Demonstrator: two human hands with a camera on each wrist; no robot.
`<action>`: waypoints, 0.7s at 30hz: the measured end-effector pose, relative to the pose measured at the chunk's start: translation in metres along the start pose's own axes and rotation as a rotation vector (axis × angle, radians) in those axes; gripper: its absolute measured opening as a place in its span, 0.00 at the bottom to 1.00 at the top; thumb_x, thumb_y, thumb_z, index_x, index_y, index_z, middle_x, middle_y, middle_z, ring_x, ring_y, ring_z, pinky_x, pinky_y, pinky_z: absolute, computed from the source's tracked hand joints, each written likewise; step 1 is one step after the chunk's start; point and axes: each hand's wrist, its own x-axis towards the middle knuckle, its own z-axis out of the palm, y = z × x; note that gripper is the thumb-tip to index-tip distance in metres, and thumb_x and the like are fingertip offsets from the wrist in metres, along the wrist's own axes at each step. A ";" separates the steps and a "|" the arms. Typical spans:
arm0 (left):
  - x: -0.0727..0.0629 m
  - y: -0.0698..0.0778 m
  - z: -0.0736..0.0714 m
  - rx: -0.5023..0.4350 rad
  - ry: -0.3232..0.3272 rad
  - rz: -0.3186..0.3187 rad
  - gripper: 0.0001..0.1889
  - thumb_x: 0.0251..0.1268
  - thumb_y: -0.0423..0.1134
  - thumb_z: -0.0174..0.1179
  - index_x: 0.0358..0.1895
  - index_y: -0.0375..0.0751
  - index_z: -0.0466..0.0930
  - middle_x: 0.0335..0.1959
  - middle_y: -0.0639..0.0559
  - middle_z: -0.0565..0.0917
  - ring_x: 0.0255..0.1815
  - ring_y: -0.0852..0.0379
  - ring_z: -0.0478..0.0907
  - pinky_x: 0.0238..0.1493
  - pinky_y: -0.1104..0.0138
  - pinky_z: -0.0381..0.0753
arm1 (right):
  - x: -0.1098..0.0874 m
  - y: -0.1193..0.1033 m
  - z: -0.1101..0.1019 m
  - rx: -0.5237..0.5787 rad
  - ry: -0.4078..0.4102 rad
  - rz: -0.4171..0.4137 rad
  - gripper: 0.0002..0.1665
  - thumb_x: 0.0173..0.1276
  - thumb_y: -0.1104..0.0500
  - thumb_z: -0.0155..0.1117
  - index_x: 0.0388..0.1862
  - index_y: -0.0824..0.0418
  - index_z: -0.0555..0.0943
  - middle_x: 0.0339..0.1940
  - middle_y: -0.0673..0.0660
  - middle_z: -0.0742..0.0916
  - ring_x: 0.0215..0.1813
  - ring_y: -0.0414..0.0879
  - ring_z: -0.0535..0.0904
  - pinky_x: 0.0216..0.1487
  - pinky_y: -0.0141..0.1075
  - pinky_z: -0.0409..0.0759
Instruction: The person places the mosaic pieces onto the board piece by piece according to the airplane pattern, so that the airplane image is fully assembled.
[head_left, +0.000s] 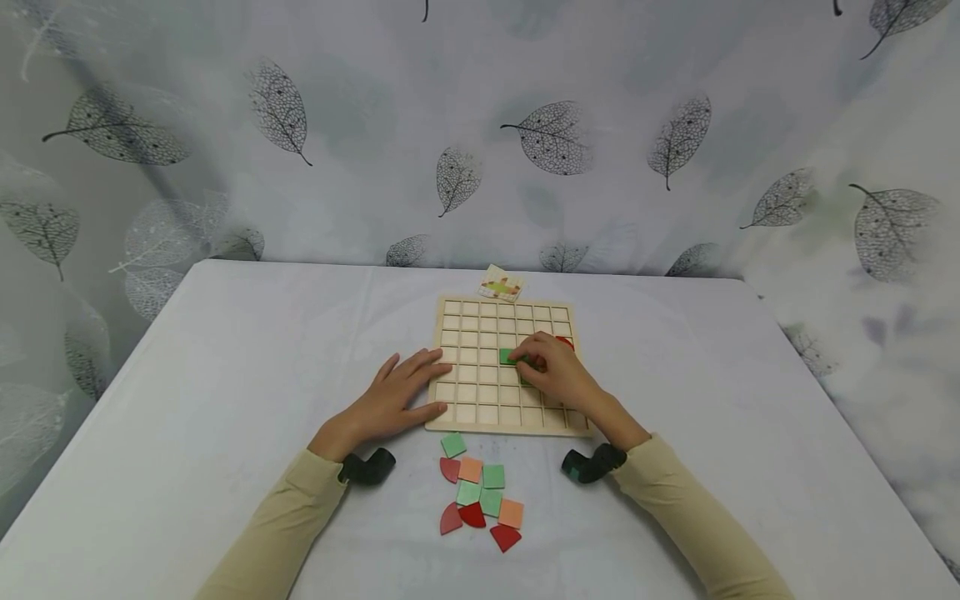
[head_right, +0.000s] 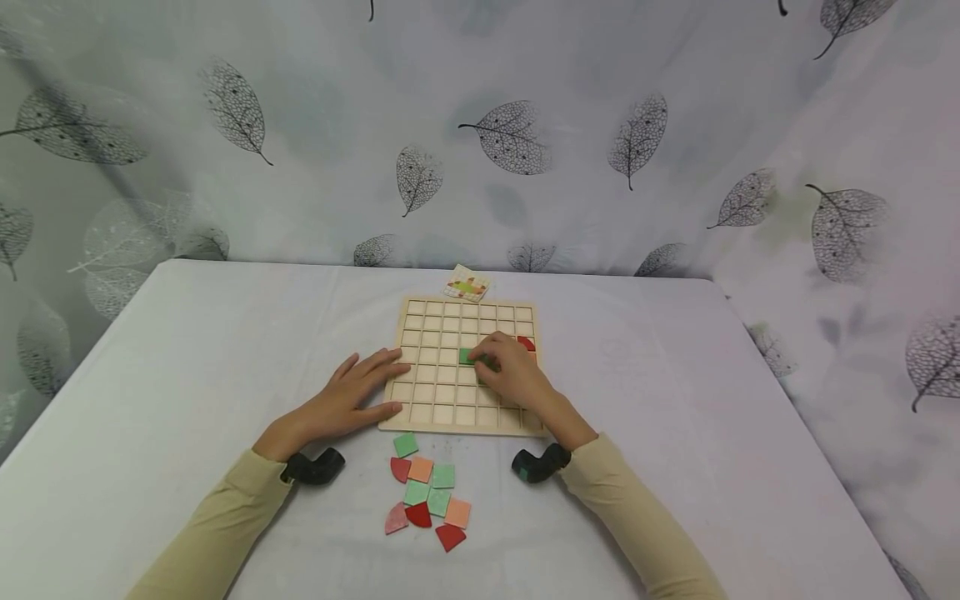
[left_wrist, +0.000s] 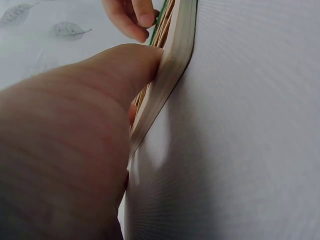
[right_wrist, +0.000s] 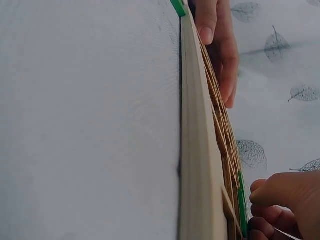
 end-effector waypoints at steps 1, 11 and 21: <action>0.000 0.000 0.000 0.000 -0.001 -0.001 0.31 0.67 0.50 0.60 0.71 0.45 0.66 0.76 0.45 0.60 0.78 0.43 0.52 0.74 0.42 0.40 | 0.000 0.000 0.000 -0.001 0.002 -0.004 0.07 0.66 0.69 0.64 0.41 0.65 0.86 0.41 0.59 0.83 0.31 0.43 0.73 0.34 0.34 0.75; 0.001 -0.002 0.002 0.003 -0.001 -0.004 0.31 0.67 0.51 0.60 0.71 0.46 0.66 0.76 0.45 0.59 0.78 0.44 0.51 0.74 0.42 0.40 | -0.005 -0.002 -0.001 0.026 0.042 -0.059 0.07 0.64 0.70 0.64 0.40 0.66 0.86 0.39 0.59 0.84 0.30 0.42 0.74 0.32 0.34 0.76; 0.000 0.002 -0.001 -0.003 -0.010 -0.016 0.32 0.67 0.50 0.60 0.71 0.45 0.66 0.76 0.45 0.59 0.78 0.43 0.51 0.74 0.42 0.39 | -0.011 -0.012 0.000 0.094 0.020 -0.074 0.07 0.63 0.72 0.64 0.39 0.67 0.85 0.37 0.58 0.84 0.31 0.45 0.75 0.30 0.32 0.75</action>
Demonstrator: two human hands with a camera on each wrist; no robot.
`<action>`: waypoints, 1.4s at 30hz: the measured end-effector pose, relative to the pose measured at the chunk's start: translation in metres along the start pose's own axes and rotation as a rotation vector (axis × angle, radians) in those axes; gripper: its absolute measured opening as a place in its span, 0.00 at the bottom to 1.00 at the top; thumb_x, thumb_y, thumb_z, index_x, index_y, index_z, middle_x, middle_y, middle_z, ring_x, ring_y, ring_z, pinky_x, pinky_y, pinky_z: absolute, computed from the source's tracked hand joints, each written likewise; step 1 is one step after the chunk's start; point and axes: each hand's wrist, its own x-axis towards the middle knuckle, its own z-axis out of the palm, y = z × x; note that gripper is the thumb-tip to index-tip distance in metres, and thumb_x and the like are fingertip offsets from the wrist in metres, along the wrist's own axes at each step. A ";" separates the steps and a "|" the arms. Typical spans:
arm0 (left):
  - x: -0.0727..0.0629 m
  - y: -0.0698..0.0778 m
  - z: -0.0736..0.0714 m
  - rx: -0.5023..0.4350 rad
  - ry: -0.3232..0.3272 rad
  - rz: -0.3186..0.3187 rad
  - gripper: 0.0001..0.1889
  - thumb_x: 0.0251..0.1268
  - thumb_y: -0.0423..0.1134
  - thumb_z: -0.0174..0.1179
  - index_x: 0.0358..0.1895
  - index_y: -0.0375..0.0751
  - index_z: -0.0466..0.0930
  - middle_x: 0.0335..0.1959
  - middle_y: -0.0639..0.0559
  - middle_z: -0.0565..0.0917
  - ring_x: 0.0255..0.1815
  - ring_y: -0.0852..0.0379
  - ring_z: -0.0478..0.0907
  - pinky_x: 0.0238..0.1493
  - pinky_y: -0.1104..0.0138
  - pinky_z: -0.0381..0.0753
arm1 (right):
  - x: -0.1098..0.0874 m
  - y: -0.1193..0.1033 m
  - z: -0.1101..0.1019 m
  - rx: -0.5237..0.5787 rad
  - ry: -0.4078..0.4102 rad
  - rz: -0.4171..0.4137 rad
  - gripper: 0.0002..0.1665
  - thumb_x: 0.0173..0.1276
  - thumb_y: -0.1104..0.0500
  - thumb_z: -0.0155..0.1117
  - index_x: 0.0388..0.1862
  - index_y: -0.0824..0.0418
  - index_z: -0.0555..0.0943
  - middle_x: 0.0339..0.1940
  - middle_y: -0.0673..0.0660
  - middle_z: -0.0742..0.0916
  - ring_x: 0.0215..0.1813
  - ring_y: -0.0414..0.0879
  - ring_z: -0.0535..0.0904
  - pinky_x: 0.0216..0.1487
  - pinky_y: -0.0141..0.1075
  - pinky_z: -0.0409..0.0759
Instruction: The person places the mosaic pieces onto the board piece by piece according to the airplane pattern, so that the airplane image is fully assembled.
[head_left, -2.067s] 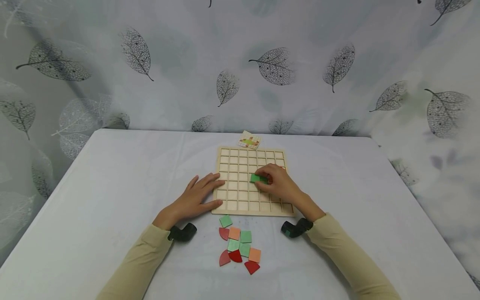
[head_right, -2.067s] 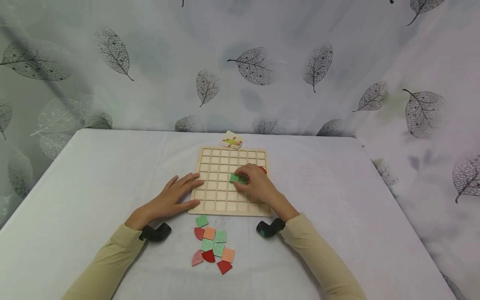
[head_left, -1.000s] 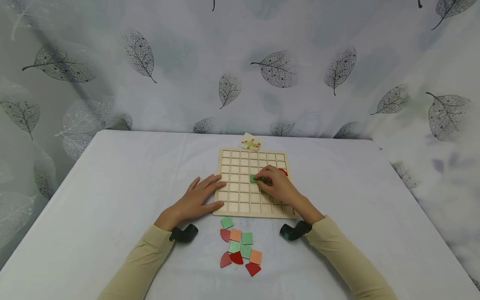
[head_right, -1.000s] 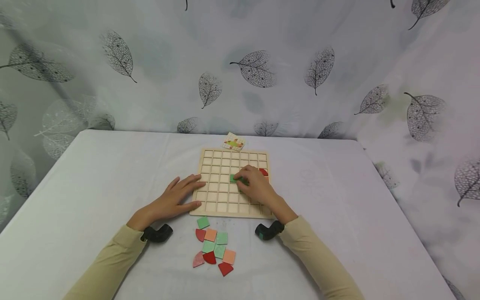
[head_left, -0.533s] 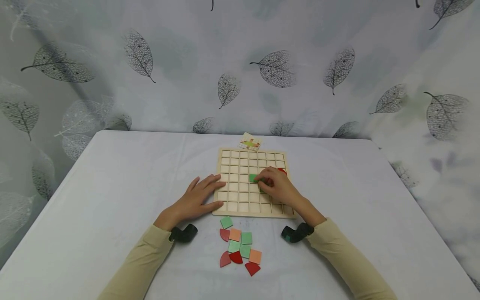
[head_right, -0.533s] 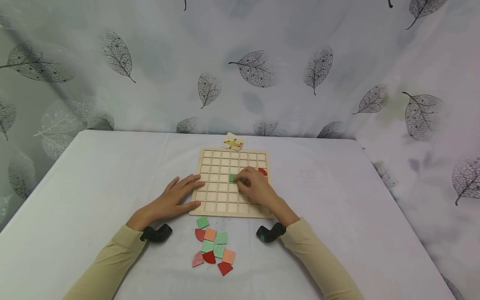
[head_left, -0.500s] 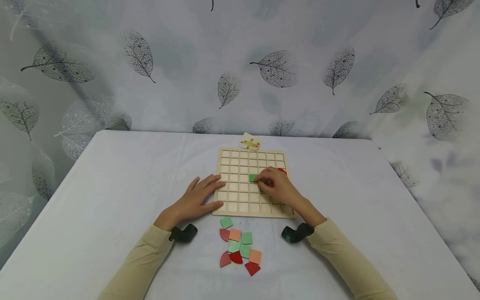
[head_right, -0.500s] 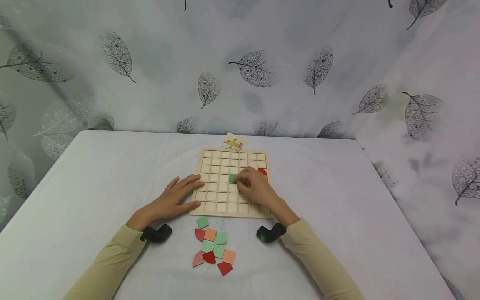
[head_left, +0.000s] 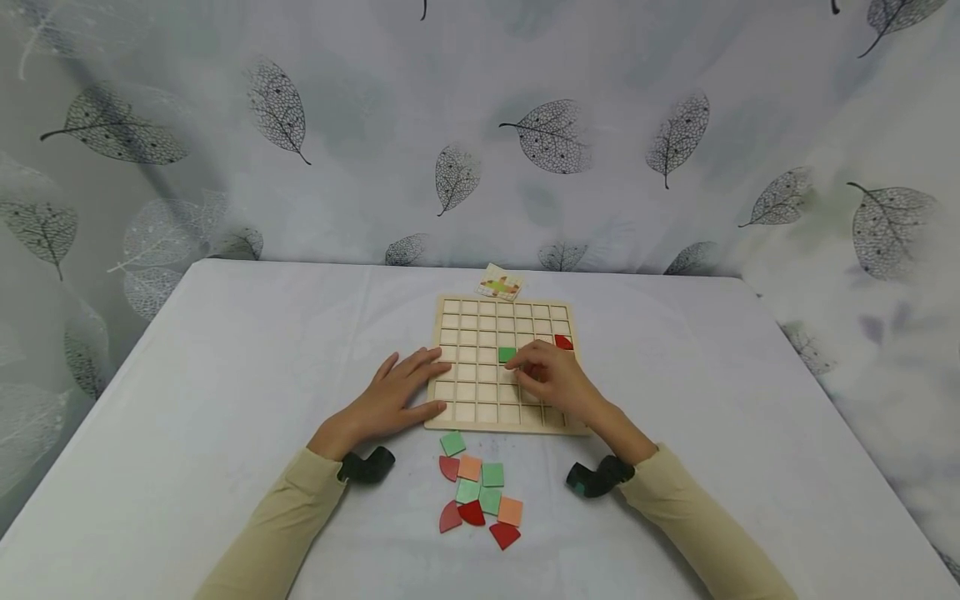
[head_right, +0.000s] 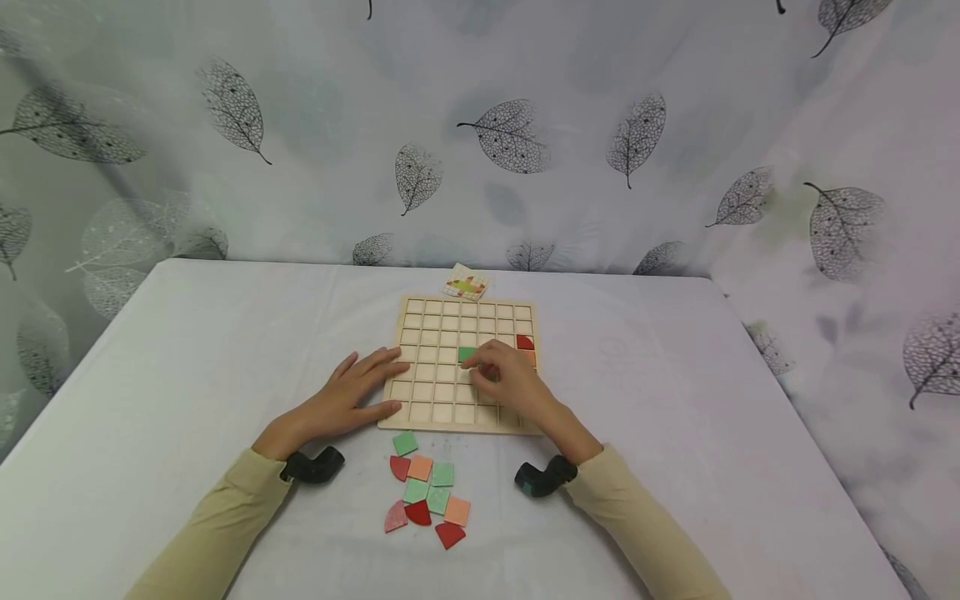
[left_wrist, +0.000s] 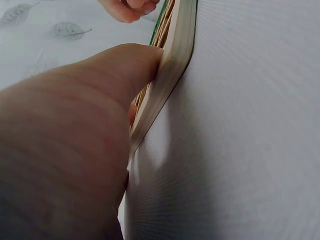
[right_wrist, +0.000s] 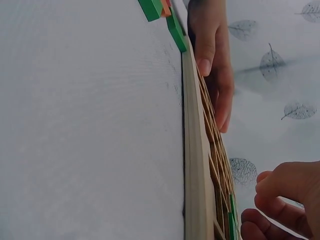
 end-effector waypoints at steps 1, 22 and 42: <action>0.000 0.000 0.000 0.000 0.001 0.000 0.32 0.67 0.50 0.60 0.71 0.45 0.66 0.76 0.45 0.59 0.78 0.43 0.51 0.74 0.42 0.39 | -0.001 -0.001 0.000 0.005 -0.005 -0.005 0.07 0.63 0.72 0.64 0.39 0.67 0.85 0.37 0.58 0.85 0.31 0.45 0.75 0.29 0.32 0.75; 0.000 0.000 -0.001 -0.001 0.010 0.012 0.31 0.67 0.49 0.61 0.71 0.44 0.67 0.76 0.44 0.60 0.78 0.43 0.52 0.74 0.42 0.40 | -0.018 -0.020 0.010 0.024 -0.080 -0.021 0.07 0.61 0.71 0.67 0.38 0.64 0.86 0.36 0.54 0.84 0.31 0.43 0.75 0.31 0.31 0.78; 0.000 -0.001 0.001 -0.007 0.007 -0.006 0.31 0.66 0.50 0.61 0.70 0.45 0.67 0.76 0.45 0.60 0.78 0.44 0.51 0.74 0.42 0.40 | -0.027 -0.033 0.011 0.044 -0.314 -0.115 0.07 0.63 0.68 0.67 0.39 0.60 0.86 0.41 0.52 0.84 0.38 0.39 0.76 0.39 0.28 0.79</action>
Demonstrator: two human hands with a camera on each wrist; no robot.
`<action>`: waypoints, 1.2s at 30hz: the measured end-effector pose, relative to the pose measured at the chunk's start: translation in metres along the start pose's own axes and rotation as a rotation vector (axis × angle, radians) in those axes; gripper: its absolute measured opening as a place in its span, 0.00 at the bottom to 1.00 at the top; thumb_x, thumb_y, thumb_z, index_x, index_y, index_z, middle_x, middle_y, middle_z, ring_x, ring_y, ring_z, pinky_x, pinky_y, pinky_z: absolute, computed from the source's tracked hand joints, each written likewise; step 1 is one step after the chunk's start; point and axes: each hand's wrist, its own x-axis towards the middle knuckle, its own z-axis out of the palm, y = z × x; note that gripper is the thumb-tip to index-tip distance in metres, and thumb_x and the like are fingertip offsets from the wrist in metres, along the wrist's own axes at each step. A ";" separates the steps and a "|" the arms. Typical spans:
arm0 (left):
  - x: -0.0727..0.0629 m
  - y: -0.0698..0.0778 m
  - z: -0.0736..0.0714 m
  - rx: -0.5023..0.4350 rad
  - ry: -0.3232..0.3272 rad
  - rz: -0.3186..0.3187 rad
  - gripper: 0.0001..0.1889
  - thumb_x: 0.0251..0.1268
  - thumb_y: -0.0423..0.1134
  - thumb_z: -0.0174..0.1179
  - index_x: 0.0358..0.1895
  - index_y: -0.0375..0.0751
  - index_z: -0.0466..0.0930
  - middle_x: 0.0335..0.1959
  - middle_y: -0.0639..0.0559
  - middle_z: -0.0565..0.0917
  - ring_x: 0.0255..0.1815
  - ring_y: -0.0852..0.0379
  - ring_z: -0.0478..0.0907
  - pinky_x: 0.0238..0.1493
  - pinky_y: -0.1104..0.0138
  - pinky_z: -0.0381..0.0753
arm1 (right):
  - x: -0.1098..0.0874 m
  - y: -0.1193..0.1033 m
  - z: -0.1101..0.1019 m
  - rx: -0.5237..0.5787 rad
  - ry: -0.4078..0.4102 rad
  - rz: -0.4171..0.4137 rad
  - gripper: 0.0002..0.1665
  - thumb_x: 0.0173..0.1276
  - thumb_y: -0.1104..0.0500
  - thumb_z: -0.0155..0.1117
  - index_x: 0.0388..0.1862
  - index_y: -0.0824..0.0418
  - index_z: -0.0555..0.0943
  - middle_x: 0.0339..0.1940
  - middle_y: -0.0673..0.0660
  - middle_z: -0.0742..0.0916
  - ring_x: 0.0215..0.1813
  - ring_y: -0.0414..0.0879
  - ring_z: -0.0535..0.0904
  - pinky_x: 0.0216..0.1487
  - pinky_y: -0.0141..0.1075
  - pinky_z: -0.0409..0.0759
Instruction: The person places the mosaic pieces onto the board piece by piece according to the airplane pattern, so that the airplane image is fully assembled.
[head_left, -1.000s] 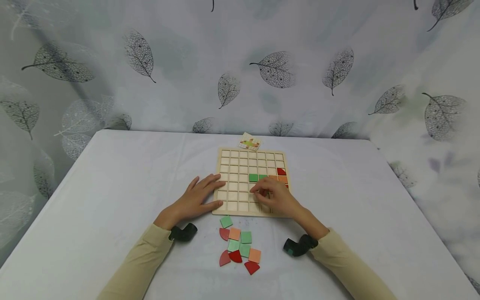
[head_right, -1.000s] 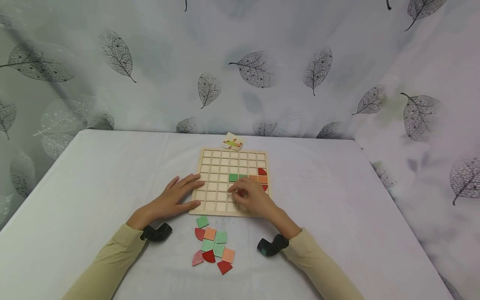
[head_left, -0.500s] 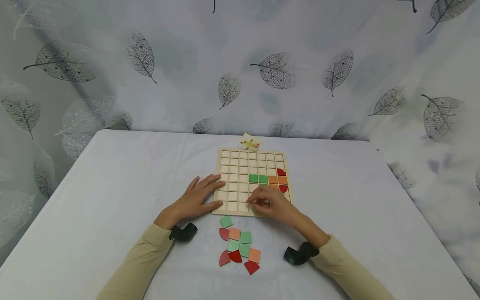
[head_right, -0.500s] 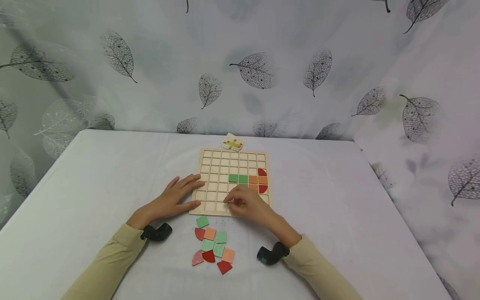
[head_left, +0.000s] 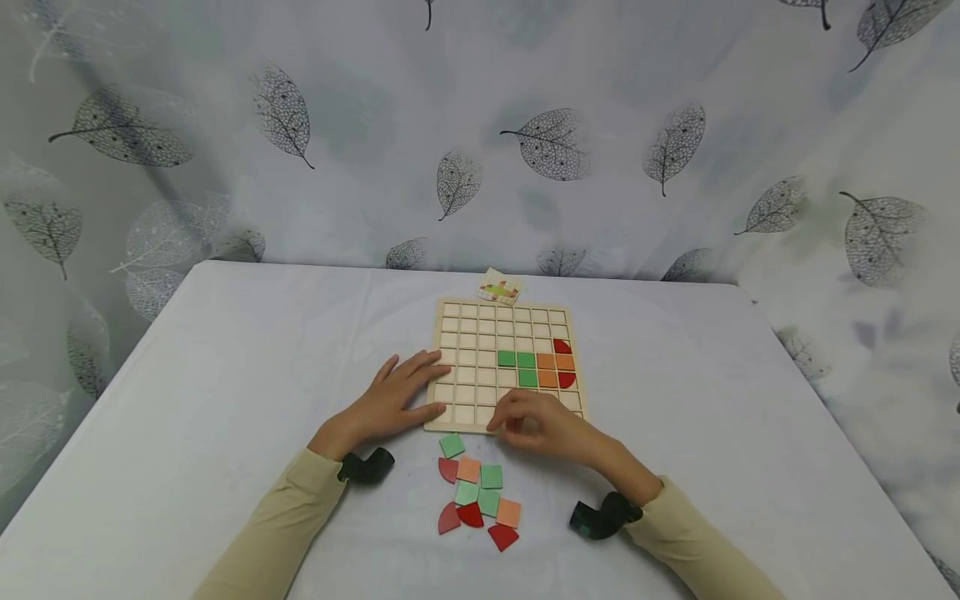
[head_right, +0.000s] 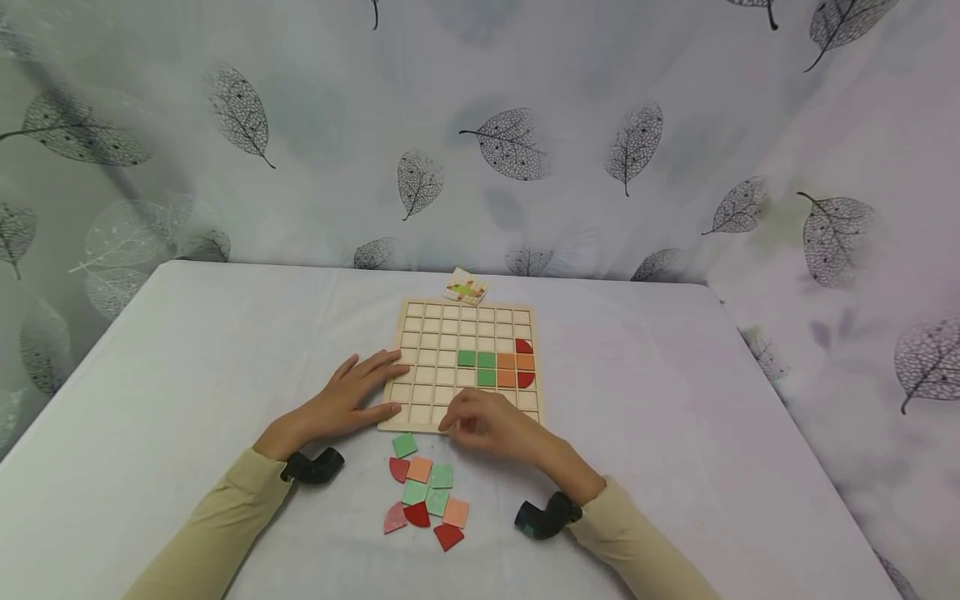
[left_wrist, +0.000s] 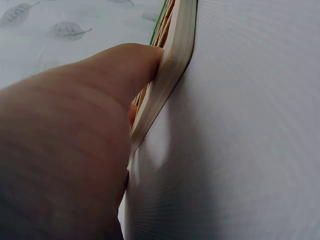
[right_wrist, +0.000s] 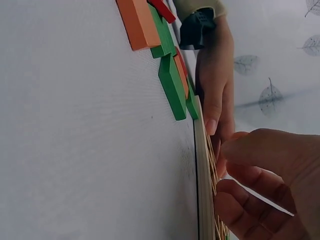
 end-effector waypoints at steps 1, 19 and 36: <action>0.000 0.000 0.000 0.000 -0.001 -0.001 0.31 0.66 0.50 0.61 0.70 0.45 0.67 0.76 0.45 0.60 0.78 0.44 0.51 0.74 0.43 0.40 | 0.000 0.000 0.000 0.004 -0.017 -0.008 0.07 0.63 0.68 0.68 0.39 0.60 0.86 0.40 0.51 0.84 0.38 0.39 0.76 0.39 0.28 0.79; -0.001 0.000 0.001 0.012 0.008 0.012 0.31 0.66 0.50 0.61 0.71 0.44 0.67 0.75 0.44 0.60 0.77 0.43 0.52 0.74 0.42 0.41 | -0.003 -0.008 0.003 0.090 -0.311 -0.071 0.08 0.65 0.61 0.69 0.43 0.58 0.85 0.41 0.49 0.85 0.39 0.37 0.76 0.42 0.26 0.79; -0.001 0.000 0.001 0.023 0.016 0.015 0.31 0.67 0.50 0.61 0.70 0.44 0.67 0.75 0.44 0.61 0.77 0.42 0.53 0.74 0.41 0.42 | -0.002 -0.014 0.006 0.027 -0.333 -0.027 0.12 0.62 0.59 0.72 0.45 0.56 0.85 0.40 0.48 0.81 0.38 0.35 0.74 0.41 0.24 0.76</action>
